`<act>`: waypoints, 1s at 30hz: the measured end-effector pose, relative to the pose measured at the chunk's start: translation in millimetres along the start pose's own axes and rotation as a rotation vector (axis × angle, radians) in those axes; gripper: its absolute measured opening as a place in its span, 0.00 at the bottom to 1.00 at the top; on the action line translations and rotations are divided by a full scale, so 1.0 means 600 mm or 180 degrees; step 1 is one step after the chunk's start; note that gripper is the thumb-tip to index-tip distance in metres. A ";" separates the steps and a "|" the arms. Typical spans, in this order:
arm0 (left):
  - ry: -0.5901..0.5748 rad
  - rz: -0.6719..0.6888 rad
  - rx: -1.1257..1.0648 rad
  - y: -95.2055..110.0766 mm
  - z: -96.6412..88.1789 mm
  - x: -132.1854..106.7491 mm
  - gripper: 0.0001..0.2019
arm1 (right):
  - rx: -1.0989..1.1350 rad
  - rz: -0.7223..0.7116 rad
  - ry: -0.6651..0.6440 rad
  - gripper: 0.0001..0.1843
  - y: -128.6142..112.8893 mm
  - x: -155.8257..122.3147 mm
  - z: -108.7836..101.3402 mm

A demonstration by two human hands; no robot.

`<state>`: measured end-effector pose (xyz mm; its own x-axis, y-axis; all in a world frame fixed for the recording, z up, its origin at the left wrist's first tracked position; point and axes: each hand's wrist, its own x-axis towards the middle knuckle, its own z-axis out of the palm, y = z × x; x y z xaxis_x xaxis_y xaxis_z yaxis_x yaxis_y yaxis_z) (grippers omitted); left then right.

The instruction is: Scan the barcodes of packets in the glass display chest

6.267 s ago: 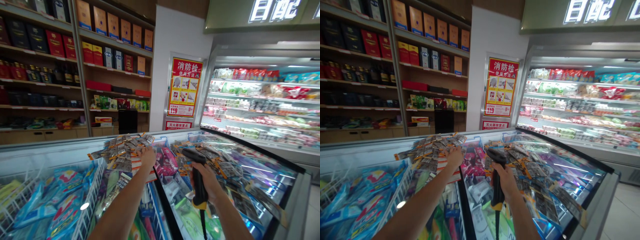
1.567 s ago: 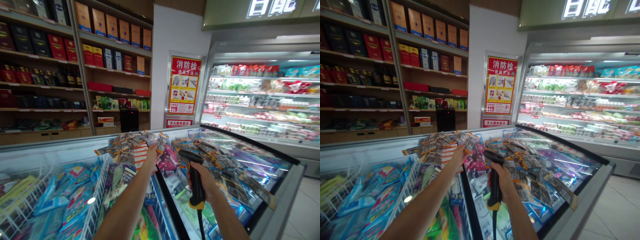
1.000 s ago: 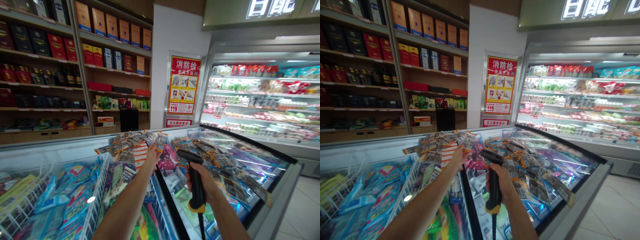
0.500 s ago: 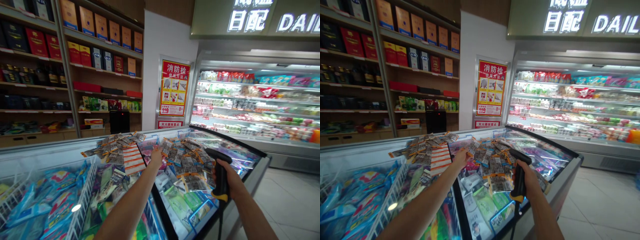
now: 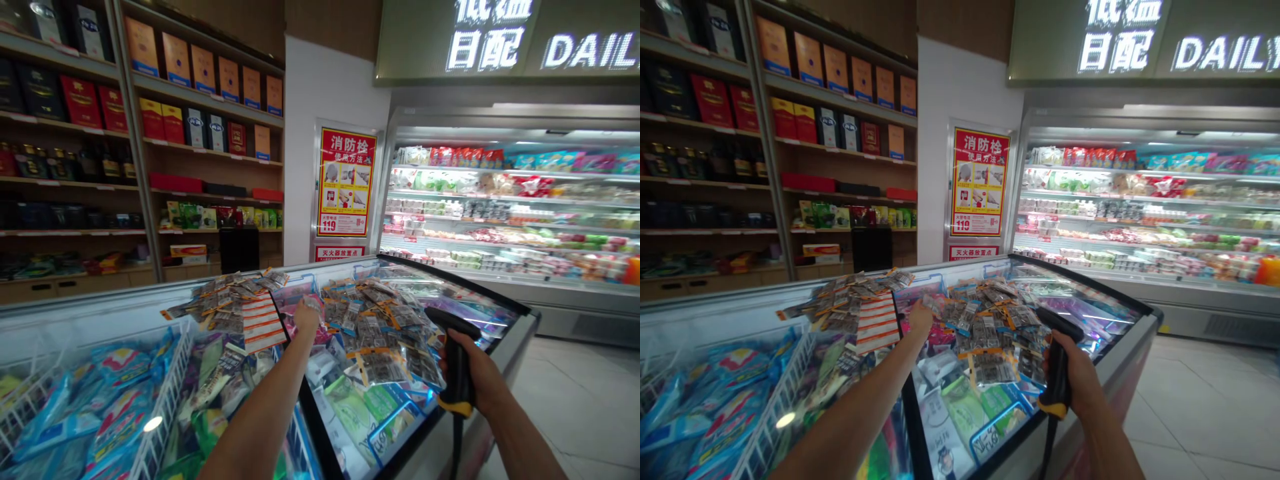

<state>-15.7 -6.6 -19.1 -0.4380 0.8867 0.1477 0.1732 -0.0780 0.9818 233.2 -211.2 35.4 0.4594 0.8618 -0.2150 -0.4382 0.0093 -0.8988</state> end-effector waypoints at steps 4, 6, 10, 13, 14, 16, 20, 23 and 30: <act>-0.0150 0.0284 -0.0087 0.002 -0.008 -0.006 0.11 | 0.0019 0.0023 -0.0059 0.07 0.000 -0.001 0.015; -0.0289 0.0418 -0.0245 0.001 -0.003 -0.012 0.12 | 0.0048 0.0023 -0.0096 0.07 0.000 -0.003 0.024; -0.0350 0.0574 0.0013 -0.001 -0.008 -0.012 0.12 | -0.0066 0.0002 -0.0278 0.08 0.007 -0.006 0.059; -0.0268 0.0867 0.0338 0.002 -0.045 0.007 0.10 | -0.0192 0.0063 -0.0428 0.10 0.017 -0.006 0.100; -0.0210 0.0982 0.0513 0.004 -0.064 0.015 0.10 | -0.0204 0.0066 -0.0480 0.10 0.021 -0.006 0.114; -0.0030 0.1186 0.0941 0.005 -0.112 0.032 0.11 | -0.0238 0.0071 -0.0606 0.11 0.029 -0.006 0.142; 0.0223 0.1478 0.1868 0.001 -0.211 0.050 0.15 | -0.0367 0.0225 -0.0916 0.13 0.048 -0.009 0.185; 0.0239 0.1423 0.2706 -0.003 -0.267 0.047 0.17 | -0.0322 0.0212 -0.1079 0.10 0.063 -0.014 0.207; 0.0614 0.0764 0.3393 -0.010 -0.337 0.039 0.18 | -0.0342 0.0312 -0.1148 0.10 0.083 -0.028 0.219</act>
<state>-205.2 -77.7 2.7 -0.4052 0.8082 0.4274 0.9016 0.2759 0.3331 102.0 -158.8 44.4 0.1098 0.9791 -0.1711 -0.3742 -0.1187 -0.9197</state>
